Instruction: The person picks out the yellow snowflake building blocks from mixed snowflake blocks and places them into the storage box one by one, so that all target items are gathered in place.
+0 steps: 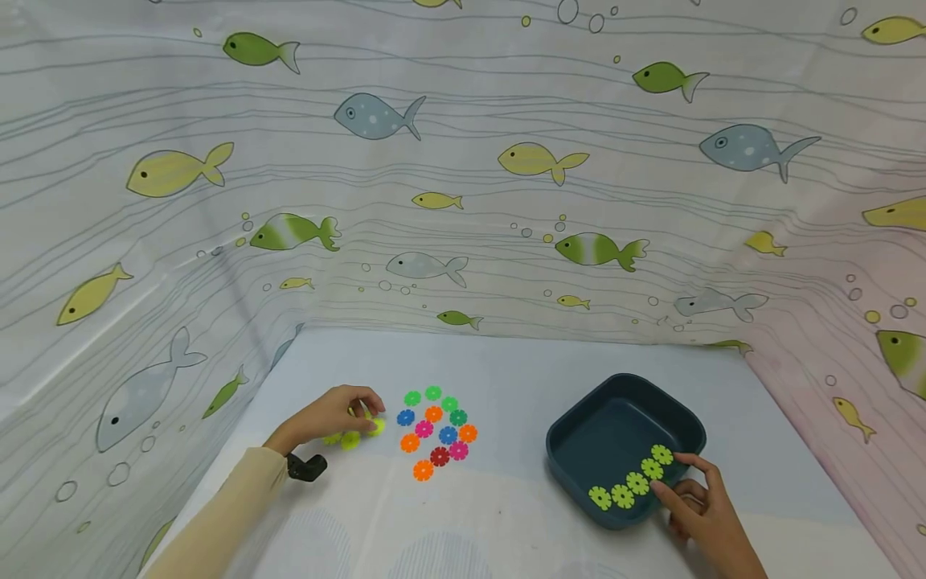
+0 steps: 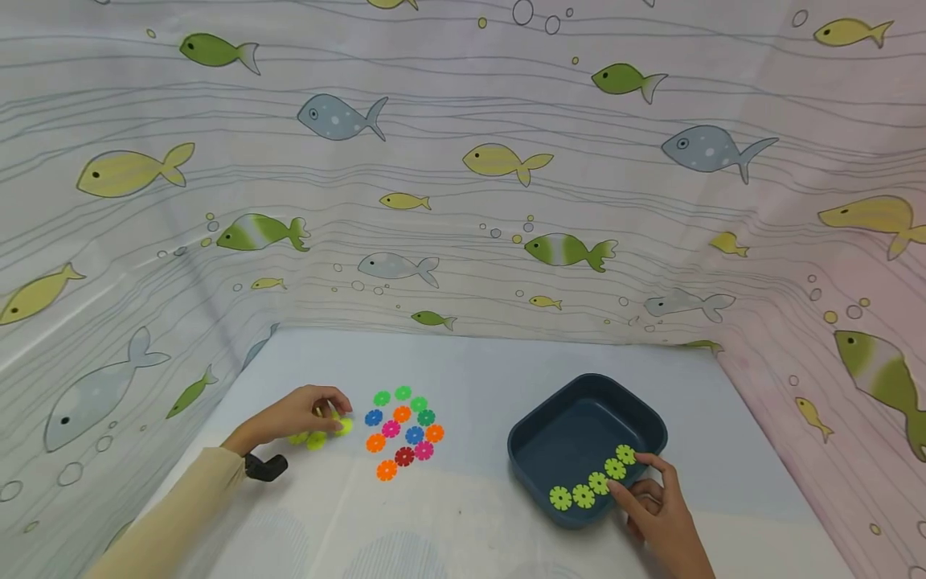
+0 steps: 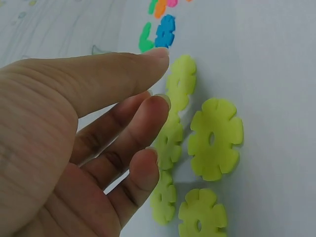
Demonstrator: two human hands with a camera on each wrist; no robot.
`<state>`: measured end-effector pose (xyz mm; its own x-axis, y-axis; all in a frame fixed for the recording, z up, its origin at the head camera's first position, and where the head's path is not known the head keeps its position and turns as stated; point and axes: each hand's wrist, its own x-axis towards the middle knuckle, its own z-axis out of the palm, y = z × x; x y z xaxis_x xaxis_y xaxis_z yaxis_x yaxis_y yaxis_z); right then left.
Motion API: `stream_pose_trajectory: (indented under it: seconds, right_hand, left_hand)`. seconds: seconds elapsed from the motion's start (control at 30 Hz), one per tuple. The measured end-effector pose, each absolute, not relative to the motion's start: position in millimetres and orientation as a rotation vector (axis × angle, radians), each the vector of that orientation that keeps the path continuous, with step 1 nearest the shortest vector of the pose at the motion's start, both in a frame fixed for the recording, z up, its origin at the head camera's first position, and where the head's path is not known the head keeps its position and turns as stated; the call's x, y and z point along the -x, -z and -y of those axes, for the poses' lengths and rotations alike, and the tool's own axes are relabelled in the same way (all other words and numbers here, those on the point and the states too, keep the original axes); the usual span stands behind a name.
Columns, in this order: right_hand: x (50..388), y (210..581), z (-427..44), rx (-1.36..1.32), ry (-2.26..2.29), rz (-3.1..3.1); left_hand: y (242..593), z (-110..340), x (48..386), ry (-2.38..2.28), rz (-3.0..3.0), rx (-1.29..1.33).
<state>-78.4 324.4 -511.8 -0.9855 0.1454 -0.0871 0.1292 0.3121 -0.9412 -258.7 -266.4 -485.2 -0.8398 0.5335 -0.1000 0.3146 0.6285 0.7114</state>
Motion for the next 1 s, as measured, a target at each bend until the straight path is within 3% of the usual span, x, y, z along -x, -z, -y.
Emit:
stream_pose_trajectory:
  seconds: [1.0]
  right_hand:
    - [78.5,507.0,-321.4,0.312,-1.816,2.542]
  left_hand:
    - [483.2,264.1,262.3,-0.976,-2.546,-0.694]
